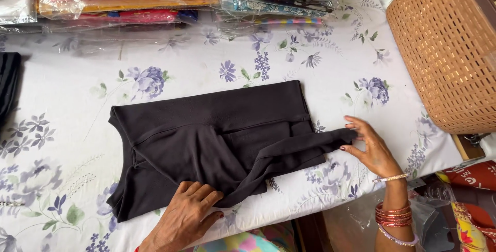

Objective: Fold black leggings and a pink t-shirt on a table.

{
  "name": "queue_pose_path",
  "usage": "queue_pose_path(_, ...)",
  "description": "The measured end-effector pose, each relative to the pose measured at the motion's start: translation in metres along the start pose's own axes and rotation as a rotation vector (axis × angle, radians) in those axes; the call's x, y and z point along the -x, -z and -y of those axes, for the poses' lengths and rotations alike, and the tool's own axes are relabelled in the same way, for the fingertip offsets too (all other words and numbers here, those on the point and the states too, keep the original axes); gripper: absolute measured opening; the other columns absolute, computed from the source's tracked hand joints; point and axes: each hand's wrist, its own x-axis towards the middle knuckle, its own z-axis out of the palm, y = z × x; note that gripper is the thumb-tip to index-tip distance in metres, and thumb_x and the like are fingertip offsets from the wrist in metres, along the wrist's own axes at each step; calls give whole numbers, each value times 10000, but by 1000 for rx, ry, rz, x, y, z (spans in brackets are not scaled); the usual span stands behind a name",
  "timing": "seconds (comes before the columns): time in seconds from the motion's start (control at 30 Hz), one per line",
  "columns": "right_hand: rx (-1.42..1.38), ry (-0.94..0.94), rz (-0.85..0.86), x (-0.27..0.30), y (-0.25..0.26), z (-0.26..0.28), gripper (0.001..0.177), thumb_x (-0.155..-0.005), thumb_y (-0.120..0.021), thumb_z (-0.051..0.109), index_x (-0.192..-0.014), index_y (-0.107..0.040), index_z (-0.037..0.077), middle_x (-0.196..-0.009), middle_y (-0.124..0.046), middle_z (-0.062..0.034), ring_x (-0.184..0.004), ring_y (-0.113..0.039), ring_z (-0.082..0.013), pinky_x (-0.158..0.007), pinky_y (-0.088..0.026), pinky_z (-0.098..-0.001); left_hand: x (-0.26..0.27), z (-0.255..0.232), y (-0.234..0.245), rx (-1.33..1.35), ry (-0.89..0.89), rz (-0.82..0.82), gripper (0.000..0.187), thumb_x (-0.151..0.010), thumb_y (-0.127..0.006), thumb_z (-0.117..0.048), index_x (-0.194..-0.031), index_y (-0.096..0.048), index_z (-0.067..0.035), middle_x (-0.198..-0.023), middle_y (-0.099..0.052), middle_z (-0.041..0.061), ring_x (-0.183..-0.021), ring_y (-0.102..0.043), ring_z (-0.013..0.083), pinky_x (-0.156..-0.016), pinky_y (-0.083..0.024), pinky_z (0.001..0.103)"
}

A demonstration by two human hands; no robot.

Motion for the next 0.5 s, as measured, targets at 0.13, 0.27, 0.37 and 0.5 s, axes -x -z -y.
queue_pose_path(0.13, 153, -78, 21, -1, -10, -38, 270, -855, -797, 129, -1115, -728, 119, -1341, -668, -74, -1201, -647, -223, -890, -577, -412, 0, 0, -9, -25, -26, -22, 359, -812, -793, -267, -1109, -762, -69, -974, -726, 63, -907, -650, 241, -850, -439, 402)
queue_pose_path(0.27, -403, -4, -33, 3, -7, -95, 207, -995, -699, 90, -1157, -593, 18, -1189, -664, -140, -1098, -617, -190, -916, -510, -352, 5, 6, -25, -60, -134, -182, 199, -848, -769, -208, -991, -775, -70, -942, -745, 44, -893, -679, 203, -849, -475, 376)
queue_pose_path(0.37, -575, -46, -130, 16, 12, -60, 213, -1024, -661, 54, -1193, -545, -3, -1096, -591, -132, -1016, -557, -159, -885, -457, -313, 8, -1, -18, -67, -184, -231, 124, -857, -758, -162, -940, -769, -70, -955, -746, 42, -909, -684, 194, -873, -486, 363)
queue_pose_path(0.5, -1061, -287, -196, 81, 47, -220, 321, -972, -631, 148, -1227, -446, 89, -1232, -643, -176, -1090, -637, -228, -906, -508, -385, 14, -9, -1, -28, -216, -205, 98, -853, -752, -113, -925, -744, -47, -994, -742, 47, -936, -678, 190, -897, -476, 353)
